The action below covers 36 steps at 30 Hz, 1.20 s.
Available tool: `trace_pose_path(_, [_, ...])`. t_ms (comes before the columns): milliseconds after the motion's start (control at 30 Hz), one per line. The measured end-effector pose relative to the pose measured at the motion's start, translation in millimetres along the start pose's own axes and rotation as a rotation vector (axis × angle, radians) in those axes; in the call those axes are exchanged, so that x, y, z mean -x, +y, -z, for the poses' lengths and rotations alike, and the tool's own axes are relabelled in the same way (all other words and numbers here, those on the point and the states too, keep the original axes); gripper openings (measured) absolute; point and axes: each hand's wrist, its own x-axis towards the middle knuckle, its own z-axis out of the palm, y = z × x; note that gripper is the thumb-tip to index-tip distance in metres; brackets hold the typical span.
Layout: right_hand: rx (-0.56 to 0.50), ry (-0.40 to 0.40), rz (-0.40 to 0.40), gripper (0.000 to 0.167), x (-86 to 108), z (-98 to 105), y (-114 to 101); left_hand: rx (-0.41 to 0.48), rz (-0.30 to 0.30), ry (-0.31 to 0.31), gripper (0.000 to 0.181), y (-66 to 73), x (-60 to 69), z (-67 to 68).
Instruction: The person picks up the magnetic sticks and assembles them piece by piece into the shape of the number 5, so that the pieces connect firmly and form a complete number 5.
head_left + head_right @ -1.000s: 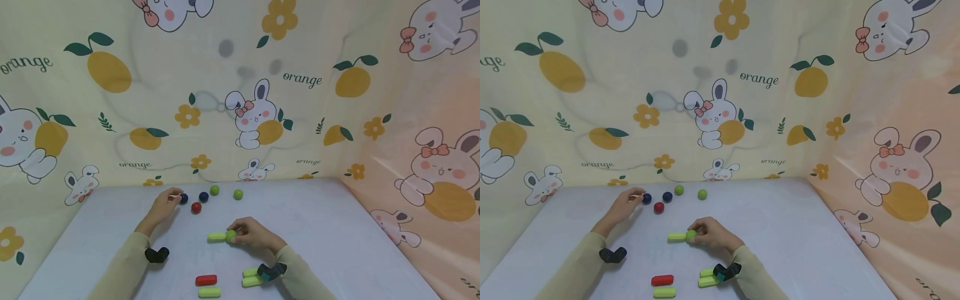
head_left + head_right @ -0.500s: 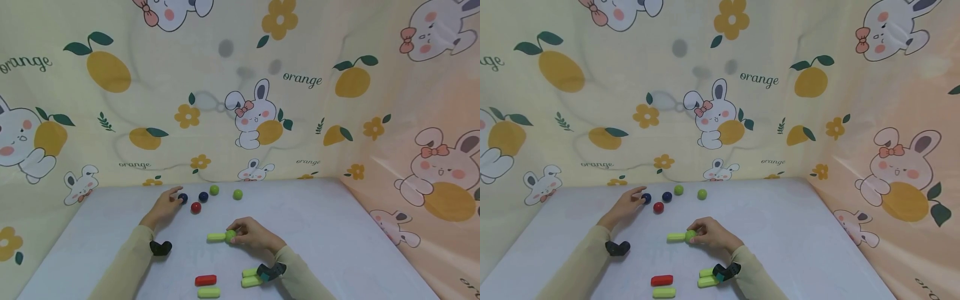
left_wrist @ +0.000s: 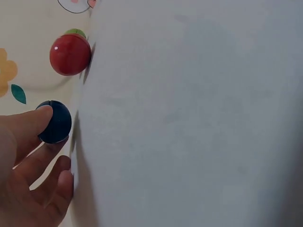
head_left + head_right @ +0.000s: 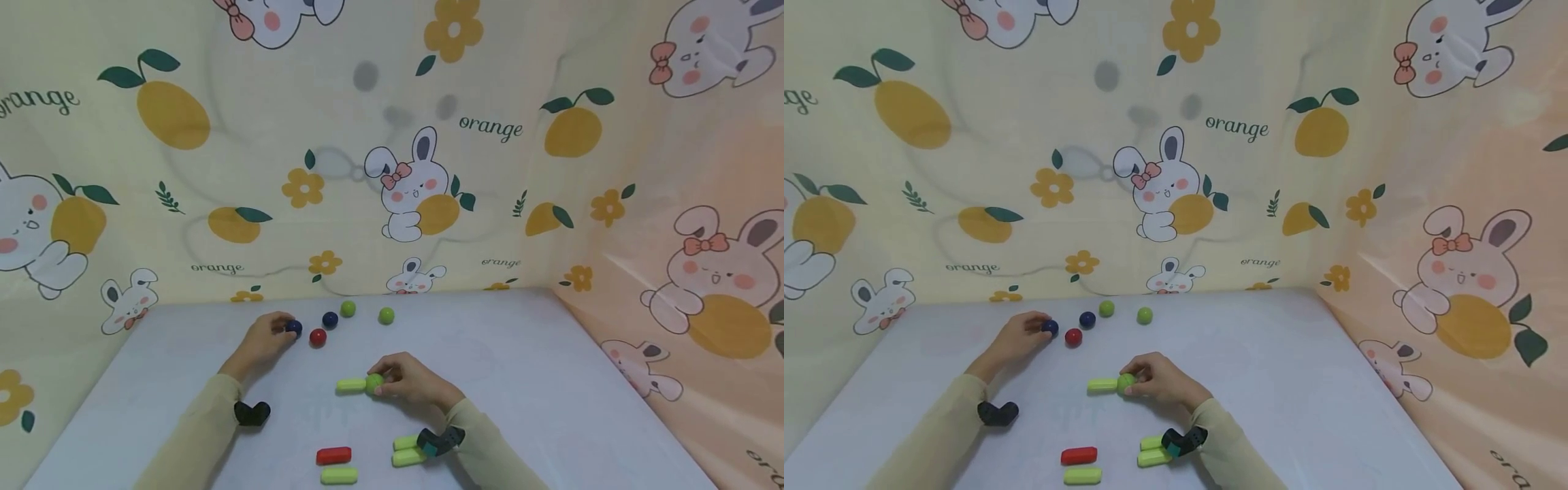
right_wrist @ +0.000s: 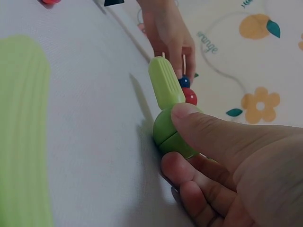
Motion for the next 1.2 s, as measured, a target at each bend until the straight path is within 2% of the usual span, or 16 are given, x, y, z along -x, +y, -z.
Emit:
trace_pose_path(167, [0.002, -0.002, 0.009, 0.028, -0.1, -0.1, -1.8, -0.012, -0.034, 0.013, 0.043, -4.1, 9.7, 0.5])
trace_pose_path(300, [0.002, -0.001, 0.0, 0.028, 0.3, 0.0, -3.1, -0.019, -0.058, -0.012, 0.044, -4.2, 20.0, -0.2])
trace_pose_path(600, [-0.026, -0.007, 0.006, 0.029, 1.8, -0.9, -4.3, -0.132, -0.169, -0.051, 0.036, -1.0, 45.4, 1.0])
trace_pose_path(867, [-0.008, 0.001, -0.006, 0.028, 2.2, -2.1, -1.6, -0.146, -0.175, -0.09, 0.032, -0.6, 64.9, -1.1])
trace_pose_path(967, [-0.001, 0.006, -0.014, 0.027, 1.8, -1.3, -2.1, -0.161, -0.192, -0.108, 0.031, 4.8, 68.4, 0.3])
trace_pose_path(1200, [0.019, 0.013, -0.019, 0.027, 0.6, 0.3, -3.8, -0.215, -0.139, -0.16, 0.033, 21.5, 74.8, 0.3])
